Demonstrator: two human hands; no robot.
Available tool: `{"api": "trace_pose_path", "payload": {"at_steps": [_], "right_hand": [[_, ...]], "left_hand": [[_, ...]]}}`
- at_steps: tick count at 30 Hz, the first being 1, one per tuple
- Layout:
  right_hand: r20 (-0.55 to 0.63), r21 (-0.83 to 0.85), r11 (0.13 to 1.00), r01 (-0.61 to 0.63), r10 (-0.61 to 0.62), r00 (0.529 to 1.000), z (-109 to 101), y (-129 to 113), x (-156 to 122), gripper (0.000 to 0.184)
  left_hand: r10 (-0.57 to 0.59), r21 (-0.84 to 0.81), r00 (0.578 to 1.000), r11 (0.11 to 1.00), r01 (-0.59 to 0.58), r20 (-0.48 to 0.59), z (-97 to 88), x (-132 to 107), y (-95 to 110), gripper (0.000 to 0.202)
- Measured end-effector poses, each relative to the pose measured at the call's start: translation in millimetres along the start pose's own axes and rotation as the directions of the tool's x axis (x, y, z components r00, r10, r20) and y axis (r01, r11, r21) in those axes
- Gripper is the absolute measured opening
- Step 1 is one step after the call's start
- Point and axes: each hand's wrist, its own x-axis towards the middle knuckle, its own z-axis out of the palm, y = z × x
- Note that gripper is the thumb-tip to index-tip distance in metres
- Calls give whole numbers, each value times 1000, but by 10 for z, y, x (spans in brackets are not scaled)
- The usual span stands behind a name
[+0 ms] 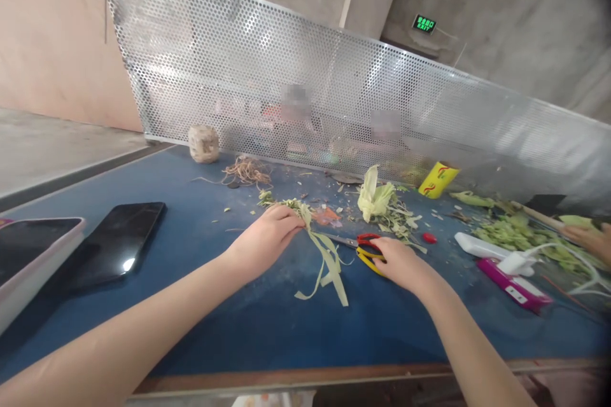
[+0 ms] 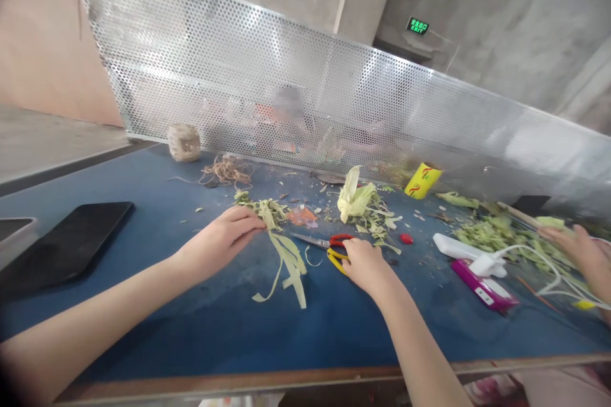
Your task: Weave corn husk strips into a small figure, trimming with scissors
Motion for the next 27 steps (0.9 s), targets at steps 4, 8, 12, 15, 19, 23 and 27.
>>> {"api": "trace_pose_path", "payload": {"at_steps": [4,8,12,15,19,23,27], "right_hand": [[57,-16,999,32,-31,998,-24,2,39,34],[34,-15,1000,13,-13,999,-57,8,55,38],[-173,102,987,-123,139,975,-128,43,-75,37],[-118,495,858,-133,218,969,-186,44,-300,35],[238,907,362,-216,-19,971,-145,-157,-671,52],[499,844,-2,-537,-369,785,-86,-461,-893,50],[550,823,85,-561,-365,752,-105,-528,-904,49]], "left_hand": [[26,58,998,998,-30,57,-2,-4,14,23],[-10,152,986,988,-15,168,18,-8,-22,22],[-13,146,977,989,-19,214,54,-5,-38,21],[-24,117,992,993,9,126,47,1,-14,21],[-41,33,998,999,40,46,33,-2,0,17],[-59,8,998,998,59,25,39,-8,-7,15],[-48,86,999,995,48,-5,30,-8,10,17]]}}
